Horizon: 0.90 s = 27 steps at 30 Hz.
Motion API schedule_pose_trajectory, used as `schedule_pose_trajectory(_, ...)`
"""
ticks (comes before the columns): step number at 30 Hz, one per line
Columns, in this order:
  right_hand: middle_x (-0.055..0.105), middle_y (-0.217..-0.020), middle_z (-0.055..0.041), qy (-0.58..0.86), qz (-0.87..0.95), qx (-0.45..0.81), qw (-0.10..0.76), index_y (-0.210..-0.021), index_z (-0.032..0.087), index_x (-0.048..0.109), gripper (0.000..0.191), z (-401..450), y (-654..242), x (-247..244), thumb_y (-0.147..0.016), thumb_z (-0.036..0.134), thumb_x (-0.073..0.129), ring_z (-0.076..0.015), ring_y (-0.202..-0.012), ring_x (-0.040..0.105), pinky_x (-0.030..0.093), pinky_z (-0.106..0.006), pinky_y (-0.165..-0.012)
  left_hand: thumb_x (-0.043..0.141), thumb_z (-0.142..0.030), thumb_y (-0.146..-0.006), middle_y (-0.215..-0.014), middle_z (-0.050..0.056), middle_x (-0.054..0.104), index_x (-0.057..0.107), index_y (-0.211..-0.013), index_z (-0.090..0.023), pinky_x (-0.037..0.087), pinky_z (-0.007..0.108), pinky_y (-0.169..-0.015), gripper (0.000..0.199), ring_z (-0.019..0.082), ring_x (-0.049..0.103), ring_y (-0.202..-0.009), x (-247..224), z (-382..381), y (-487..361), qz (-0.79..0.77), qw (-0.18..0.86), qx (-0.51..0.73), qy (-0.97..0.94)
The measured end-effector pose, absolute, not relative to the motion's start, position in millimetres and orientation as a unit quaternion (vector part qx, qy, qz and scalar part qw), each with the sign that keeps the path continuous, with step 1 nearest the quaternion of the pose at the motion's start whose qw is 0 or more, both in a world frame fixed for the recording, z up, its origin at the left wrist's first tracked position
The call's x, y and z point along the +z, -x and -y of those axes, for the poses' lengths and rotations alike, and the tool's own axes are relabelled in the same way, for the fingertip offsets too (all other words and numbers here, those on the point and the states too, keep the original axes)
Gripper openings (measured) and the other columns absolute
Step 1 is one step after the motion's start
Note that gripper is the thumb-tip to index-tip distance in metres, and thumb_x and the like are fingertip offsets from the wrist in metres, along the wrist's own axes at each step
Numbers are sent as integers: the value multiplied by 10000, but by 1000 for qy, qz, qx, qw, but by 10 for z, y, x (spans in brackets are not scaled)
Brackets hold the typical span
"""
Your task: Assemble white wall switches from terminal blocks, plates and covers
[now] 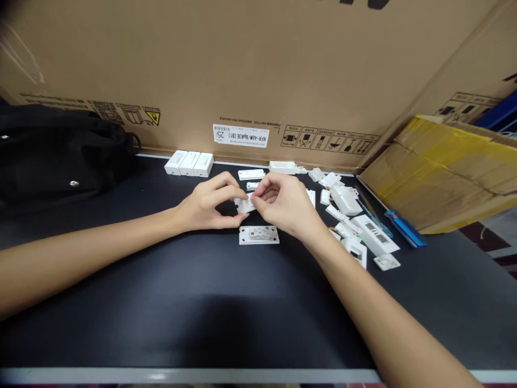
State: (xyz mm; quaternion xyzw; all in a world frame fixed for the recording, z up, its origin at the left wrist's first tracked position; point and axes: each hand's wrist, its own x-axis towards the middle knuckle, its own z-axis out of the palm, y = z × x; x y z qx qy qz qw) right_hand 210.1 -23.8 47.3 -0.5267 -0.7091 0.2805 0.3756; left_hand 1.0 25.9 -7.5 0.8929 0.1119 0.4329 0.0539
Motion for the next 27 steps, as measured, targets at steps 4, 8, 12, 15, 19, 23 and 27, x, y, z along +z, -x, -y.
schedule_pose_trajectory(4,694,-703,-26,544,706,254,374,-721,191,620,116,260,-2082,470,-702,199,733,-161,-608,624,487,-290,-574,709,-231,-909,-960,48,592,619,-1002,-184,507,275,-681,138,145,580,-797,-62,-243,-6,-119,53,431,-893)
schedule_pose_trajectory(8,726,-702,-21,565,710,209,365,-697,192,647,77,306,-2036,478,-694,162,718,-175,-611,664,485,-291,-585,710,-241,-904,-929,39,585,614,-983,-186,492,273,-667,136,144,568,-782,-62,-235,-2,-125,52,432,-892)
schedule_pose_trajectory(12,750,-697,-15,565,720,185,357,-681,196,679,56,340,-2001,477,-693,152,710,-187,-621,699,503,-294,-608,703,-246,-904,-915,34,575,620,-971,-186,483,274,-657,122,145,559,-771,-60,-232,-3,-135,50,426,-893)
schedule_pose_trajectory(15,757,-699,-10,566,726,172,351,-676,199,689,52,341,-2003,472,-691,152,706,-190,-628,707,508,-295,-619,706,-236,-896,-908,33,571,628,-959,-178,474,272,-650,116,144,556,-765,-61,-234,-3,-137,47,424,-894)
schedule_pose_trajectory(19,746,-673,-6,571,731,152,341,-663,200,683,49,326,-2021,475,-685,166,710,-189,-611,697,502,-301,-613,716,-238,-885,-922,32,575,635,-977,-179,477,269,-653,136,140,566,-764,-78,-244,-1,-141,48,422,-894)
schedule_pose_trajectory(23,733,-654,-12,575,736,134,330,-658,201,676,50,326,-2027,490,-690,190,712,-195,-595,682,486,-311,-600,716,-243,-879,-925,34,581,638,-985,-184,478,270,-654,144,144,570,-770,-91,-254,-4,-138,51,425,-893)
schedule_pose_trajectory(27,739,-671,-18,570,742,138,324,-668,205,674,50,344,-2019,501,-702,193,710,-198,-610,681,480,-313,-609,717,-236,-869,-907,32,579,640,-964,-183,472,272,-645,133,147,562,-763,-85,-249,-7,-138,52,427,-892)
